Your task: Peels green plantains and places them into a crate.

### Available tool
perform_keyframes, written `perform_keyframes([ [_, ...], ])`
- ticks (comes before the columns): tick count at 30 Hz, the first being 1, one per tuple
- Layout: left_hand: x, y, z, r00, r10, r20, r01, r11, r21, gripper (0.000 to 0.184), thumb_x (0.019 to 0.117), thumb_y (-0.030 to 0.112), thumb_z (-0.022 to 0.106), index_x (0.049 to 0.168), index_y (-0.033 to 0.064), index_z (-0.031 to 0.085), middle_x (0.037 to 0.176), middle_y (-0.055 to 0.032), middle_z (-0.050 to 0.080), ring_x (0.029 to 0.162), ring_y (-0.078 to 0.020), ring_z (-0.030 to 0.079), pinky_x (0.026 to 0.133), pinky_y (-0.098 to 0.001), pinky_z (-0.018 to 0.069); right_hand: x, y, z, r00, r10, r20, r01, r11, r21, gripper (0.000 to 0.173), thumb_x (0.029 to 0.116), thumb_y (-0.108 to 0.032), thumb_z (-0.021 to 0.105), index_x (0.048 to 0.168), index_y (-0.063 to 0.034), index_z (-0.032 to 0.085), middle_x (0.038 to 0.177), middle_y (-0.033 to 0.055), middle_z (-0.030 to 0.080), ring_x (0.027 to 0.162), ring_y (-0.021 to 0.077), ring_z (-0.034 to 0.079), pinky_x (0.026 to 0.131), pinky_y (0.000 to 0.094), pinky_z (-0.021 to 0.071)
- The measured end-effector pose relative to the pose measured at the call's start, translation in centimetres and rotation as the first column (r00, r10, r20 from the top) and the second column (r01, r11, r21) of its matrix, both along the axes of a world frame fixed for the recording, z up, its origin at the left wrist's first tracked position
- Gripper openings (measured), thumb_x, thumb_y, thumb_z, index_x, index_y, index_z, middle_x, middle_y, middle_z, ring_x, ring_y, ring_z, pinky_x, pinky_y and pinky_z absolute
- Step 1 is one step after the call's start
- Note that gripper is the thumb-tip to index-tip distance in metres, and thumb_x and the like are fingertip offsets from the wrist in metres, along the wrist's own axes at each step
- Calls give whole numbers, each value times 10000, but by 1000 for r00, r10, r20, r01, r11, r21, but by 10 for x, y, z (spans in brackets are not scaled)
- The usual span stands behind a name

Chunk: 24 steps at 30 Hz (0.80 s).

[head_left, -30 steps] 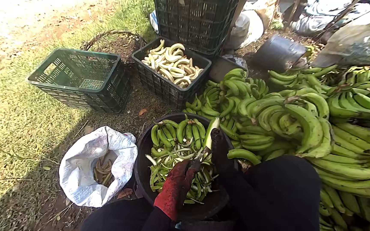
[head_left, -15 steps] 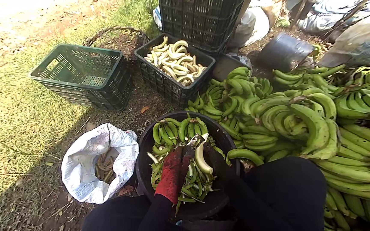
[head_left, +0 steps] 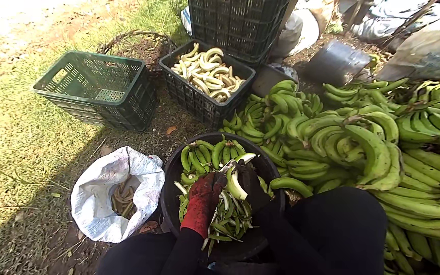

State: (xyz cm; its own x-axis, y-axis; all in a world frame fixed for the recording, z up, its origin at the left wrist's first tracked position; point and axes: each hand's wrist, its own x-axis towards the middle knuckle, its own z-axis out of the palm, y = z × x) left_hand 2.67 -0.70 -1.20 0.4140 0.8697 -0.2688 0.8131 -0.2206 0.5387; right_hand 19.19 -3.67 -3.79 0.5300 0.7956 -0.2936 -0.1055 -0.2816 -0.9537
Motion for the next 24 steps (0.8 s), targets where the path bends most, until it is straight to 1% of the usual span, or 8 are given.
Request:
perform_keyframes([
  [4,-12,22,-19,998,-60,-7,60,997,48,436,1069,435,426,1386,225,639,1269,-91,692,1215,-278,638,1055,-530,489,23,-31,-13,738,663,-123,-671,741,-35,446,1085,-375,377,1320,-51,574,1116,53,685,1003,78,658,924,301,552],
  [6,-11,26,-30,999,-39,-34,39,999,22,487,1071,521,364,1349,254,659,1264,-46,700,1227,-234,634,1063,-514,486,24,-39,-8,596,763,-251,-801,588,-113,430,1048,-418,471,1316,-95,567,1067,28,691,953,92,673,876,315,563],
  [7,-10,27,-34,999,-27,-37,28,1000,12,518,1067,558,340,1323,253,671,1254,-32,703,1225,-218,635,1063,-509,487,25,-42,-11,600,739,-307,-794,596,-119,443,1035,-409,509,1344,-94,549,1082,51,696,959,127,684,870,339,572],
  [11,1,8,-25,992,-79,102,75,996,46,517,1063,565,372,1300,226,681,1219,-26,710,1192,-184,644,1067,-465,496,37,-36,-36,886,330,-325,-355,935,-20,409,1087,-324,436,1399,-65,486,1148,95,674,1002,148,675,864,345,582],
  [13,10,-8,-17,978,-155,138,136,981,137,453,1039,505,471,1325,216,672,1172,-64,717,1120,-228,673,1005,-480,533,37,-19,-34,924,64,-376,-61,998,21,405,1122,-286,326,1328,-32,565,1109,90,672,970,123,643,856,316,549],
  [16,17,-30,-8,968,-223,116,182,939,291,534,958,565,577,1340,204,674,1089,-144,716,975,-334,702,850,-551,571,44,7,-45,724,-79,-685,216,969,117,551,1110,-398,150,1194,-8,530,907,142,667,740,212,663,629,358,568],
  [20,16,-35,-11,980,-152,127,77,883,462,637,907,679,576,1280,183,722,1036,-168,729,931,-359,712,812,-566,572,34,20,0,491,-267,-829,458,889,-15,445,1093,-421,233,1145,-80,514,866,121,620,703,217,651,562,344,550],
  [24,17,-29,-10,986,-90,143,14,887,462,631,921,648,564,1303,168,710,1057,-182,728,939,-370,712,822,-561,572,20,21,12,589,-303,-749,452,892,-5,492,1111,-405,165,1157,-37,489,827,135,596,675,222,619,570,363,543],
])
